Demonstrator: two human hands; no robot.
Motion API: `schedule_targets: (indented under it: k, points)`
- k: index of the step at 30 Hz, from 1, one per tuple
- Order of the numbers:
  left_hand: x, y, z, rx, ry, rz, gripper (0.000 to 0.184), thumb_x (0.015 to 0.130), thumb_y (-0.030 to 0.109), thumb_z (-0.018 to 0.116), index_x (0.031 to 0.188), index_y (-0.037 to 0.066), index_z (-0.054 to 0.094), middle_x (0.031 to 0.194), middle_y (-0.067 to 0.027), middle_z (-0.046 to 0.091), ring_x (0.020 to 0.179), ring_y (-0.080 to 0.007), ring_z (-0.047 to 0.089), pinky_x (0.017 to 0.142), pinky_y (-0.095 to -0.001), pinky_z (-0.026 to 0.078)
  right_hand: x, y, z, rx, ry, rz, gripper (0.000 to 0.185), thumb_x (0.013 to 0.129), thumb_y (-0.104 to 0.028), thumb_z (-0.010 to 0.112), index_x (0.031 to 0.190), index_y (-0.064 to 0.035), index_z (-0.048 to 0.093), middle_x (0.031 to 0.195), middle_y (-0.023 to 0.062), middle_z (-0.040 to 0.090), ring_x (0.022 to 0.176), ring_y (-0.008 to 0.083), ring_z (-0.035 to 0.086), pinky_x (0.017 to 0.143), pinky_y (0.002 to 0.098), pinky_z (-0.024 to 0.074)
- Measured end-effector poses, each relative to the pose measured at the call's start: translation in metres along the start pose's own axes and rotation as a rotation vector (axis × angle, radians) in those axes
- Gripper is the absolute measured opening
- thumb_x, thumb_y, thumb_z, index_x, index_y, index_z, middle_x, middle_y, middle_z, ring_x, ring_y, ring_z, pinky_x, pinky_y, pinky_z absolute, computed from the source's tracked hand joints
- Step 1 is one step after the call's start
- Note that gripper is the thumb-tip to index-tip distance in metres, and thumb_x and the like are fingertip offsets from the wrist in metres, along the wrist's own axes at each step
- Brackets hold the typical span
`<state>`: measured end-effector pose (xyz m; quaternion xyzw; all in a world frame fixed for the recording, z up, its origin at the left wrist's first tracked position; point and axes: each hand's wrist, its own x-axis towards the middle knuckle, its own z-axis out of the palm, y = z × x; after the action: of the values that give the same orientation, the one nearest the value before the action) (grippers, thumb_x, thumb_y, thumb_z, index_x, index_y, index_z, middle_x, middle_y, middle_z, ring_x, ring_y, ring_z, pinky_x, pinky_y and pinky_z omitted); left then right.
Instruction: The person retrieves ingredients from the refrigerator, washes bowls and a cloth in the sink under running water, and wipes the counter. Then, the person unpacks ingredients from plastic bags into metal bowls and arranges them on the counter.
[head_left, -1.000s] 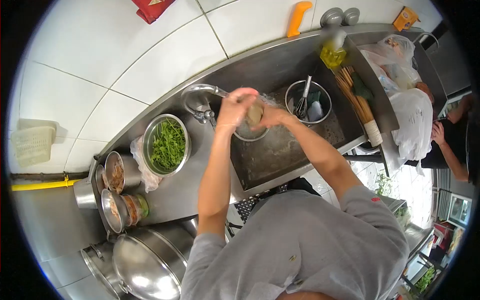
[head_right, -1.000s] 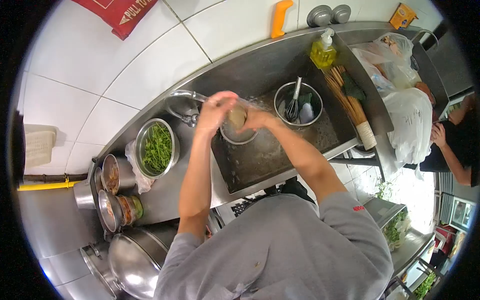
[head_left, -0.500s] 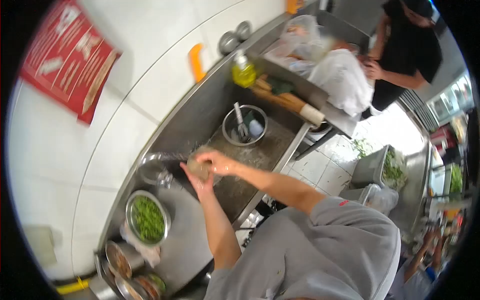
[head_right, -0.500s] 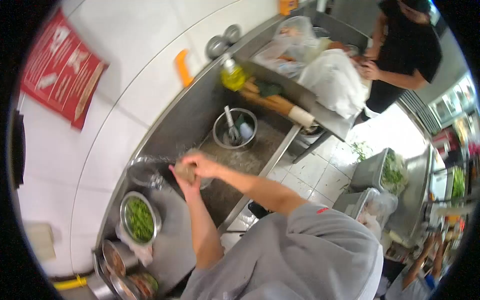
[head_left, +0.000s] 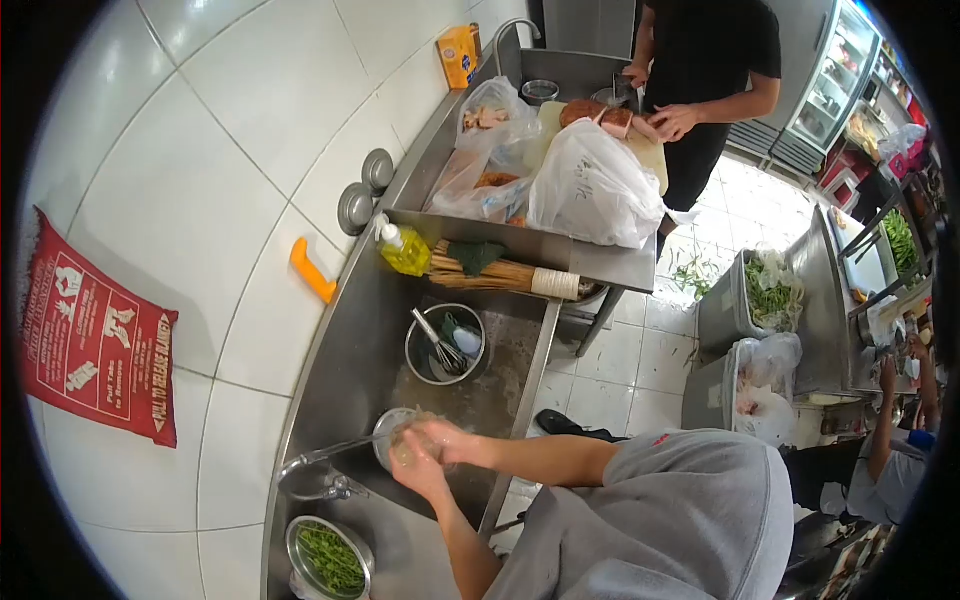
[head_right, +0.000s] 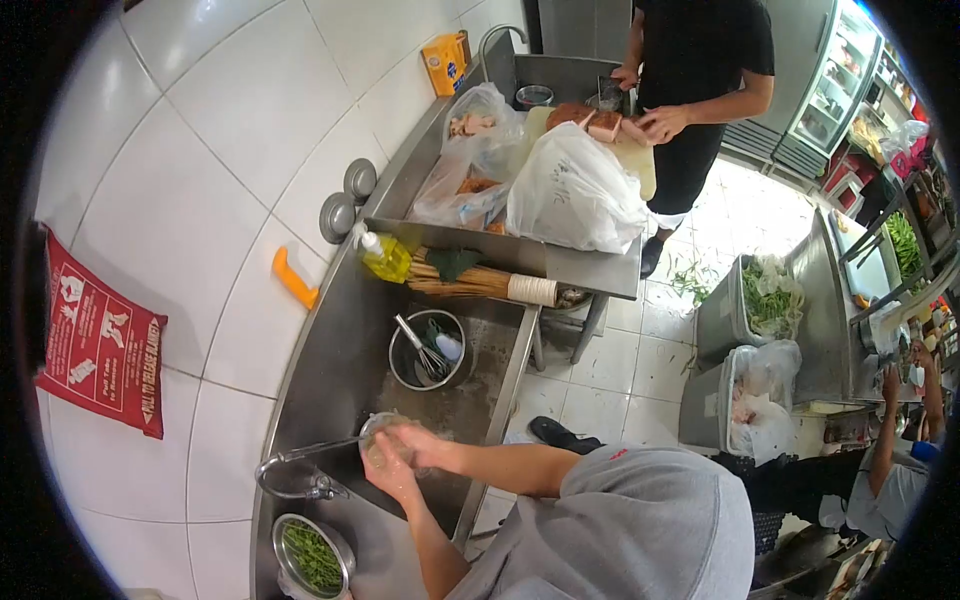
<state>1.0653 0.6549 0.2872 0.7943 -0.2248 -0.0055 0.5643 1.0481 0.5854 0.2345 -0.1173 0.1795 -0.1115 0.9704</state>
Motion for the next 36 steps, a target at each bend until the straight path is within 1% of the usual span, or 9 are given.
schedule_targets:
  k: [3, 6, 9, 15, 18, 22, 30, 33, 36]
  points:
    - [0.005, -0.001, 0.003, -0.328, 0.099, -0.217, 0.037, 0.091, 0.031, 0.058, 0.1, -0.005, 0.059, 0.095, -0.0152, 0.065, 0.083, -0.024, 0.063, 0.074, -0.0362, 0.051, 0.026, 0.016, -0.024, -0.043, -0.069, -0.162, 0.02, 0.088, -0.022, 0.056, 0.1, -0.0085, 0.064, 0.092, 0.0026, 0.066, 0.084, 0.0191, 0.063, 0.075, 0.034, 0.0505]
    - [0.011, -0.008, 0.011, -0.673, 0.099, -0.418, 0.038, 0.095, 0.032, 0.049, 0.11, -0.002, 0.054, 0.103, -0.0141, 0.061, 0.084, -0.0234, 0.062, 0.072, -0.0344, 0.052, 0.001, -0.02, 0.025, -0.97, 0.228, -0.24, 0.015, 0.082, -0.015, 0.056, 0.089, -0.0084, 0.067, 0.092, 0.0052, 0.065, 0.082, 0.0218, 0.063, 0.071, 0.0375, 0.0496]
    - [0.009, -0.113, 0.002, -0.863, -0.017, -0.567, 0.037, 0.094, 0.031, 0.047, 0.113, 0.0, 0.054, 0.099, -0.0101, 0.06, 0.083, -0.0215, 0.062, 0.068, -0.0329, 0.053, 0.014, -0.024, 0.018, -1.36, -0.161, -0.627, 0.013, 0.075, -0.015, 0.059, 0.077, -0.0075, 0.068, 0.077, 0.0119, 0.065, 0.08, 0.0298, 0.063, 0.07, 0.0402, 0.0503]
    - [0.017, -0.113, -0.021, -0.913, -0.204, -0.586, 0.045, 0.09, 0.034, 0.052, 0.125, 0.006, 0.046, 0.12, -0.0078, 0.054, 0.113, -0.0214, 0.052, 0.096, -0.0385, 0.042, 0.068, -0.01, 0.036, -2.126, -0.901, -0.505, 0.011, 0.071, -0.019, 0.062, 0.076, -0.01, 0.065, 0.088, 0.0061, 0.064, 0.093, 0.0256, 0.06, 0.079, 0.041, 0.0444]
    - [0.028, -0.169, -0.04, -0.641, -0.096, -0.73, 0.049, 0.09, 0.036, 0.052, 0.132, 0.012, 0.041, 0.131, -0.0108, 0.049, 0.122, -0.0283, 0.047, 0.103, -0.0442, 0.036, 0.07, 0.014, 0.065, -2.364, -0.664, -0.635, 0.014, 0.069, -0.021, 0.062, 0.078, -0.012, 0.067, 0.091, 0.0064, 0.064, 0.097, 0.0269, 0.057, 0.081, 0.0444, 0.0409]
    - [0.025, -0.149, -0.06, -0.449, -0.099, -0.674, 0.064, 0.088, 0.036, 0.058, 0.142, 0.015, 0.03, 0.138, -0.0086, 0.043, 0.127, -0.0332, 0.041, 0.105, -0.05, 0.033, 0.079, 0.043, 0.084, -2.182, -0.273, -0.876, 0.016, 0.068, -0.025, 0.062, 0.073, -0.0125, 0.071, 0.088, 0.0071, 0.066, 0.09, 0.0276, 0.062, 0.077, 0.0492, 0.0476]
    - [0.048, -0.116, -0.064, -0.511, -0.476, -0.94, 0.063, 0.088, 0.03, 0.061, 0.14, 0.01, 0.031, 0.127, -0.012, 0.05, 0.112, -0.0308, 0.052, 0.085, -0.0464, 0.047, 0.075, -0.009, 0.135, -1.967, -0.281, -0.241, 0.018, 0.064, -0.015, 0.069, 0.081, -0.0117, 0.075, 0.078, 0.0096, 0.07, 0.074, 0.0246, 0.067, 0.065, 0.0393, 0.0529]
    - [0.072, -0.122, -0.067, -0.465, -0.516, -0.833, 0.062, 0.088, 0.031, 0.062, 0.138, 0.009, 0.032, 0.122, -0.0125, 0.052, 0.106, -0.0304, 0.056, 0.076, -0.0447, 0.053, 0.113, -0.036, 0.096, -1.45, -0.892, -0.58, 0.016, 0.064, -0.013, 0.068, 0.079, -0.0082, 0.073, 0.073, 0.0085, 0.069, 0.065, 0.0191, 0.065, 0.059, 0.0348, 0.0502]
    - [0.085, -0.102, -0.073, -0.238, -0.436, -0.514, 0.056, 0.084, 0.007, 0.06, 0.134, 0.004, 0.037, 0.121, -0.0137, 0.051, 0.111, -0.0237, 0.051, 0.091, -0.0403, 0.044, 0.075, -0.096, 0.053, -1.951, -0.412, -0.74, 0.023, 0.073, -0.029, 0.064, 0.076, -0.0075, 0.071, 0.072, 0.0108, 0.068, 0.065, 0.0281, 0.064, 0.058, 0.0425, 0.0504]
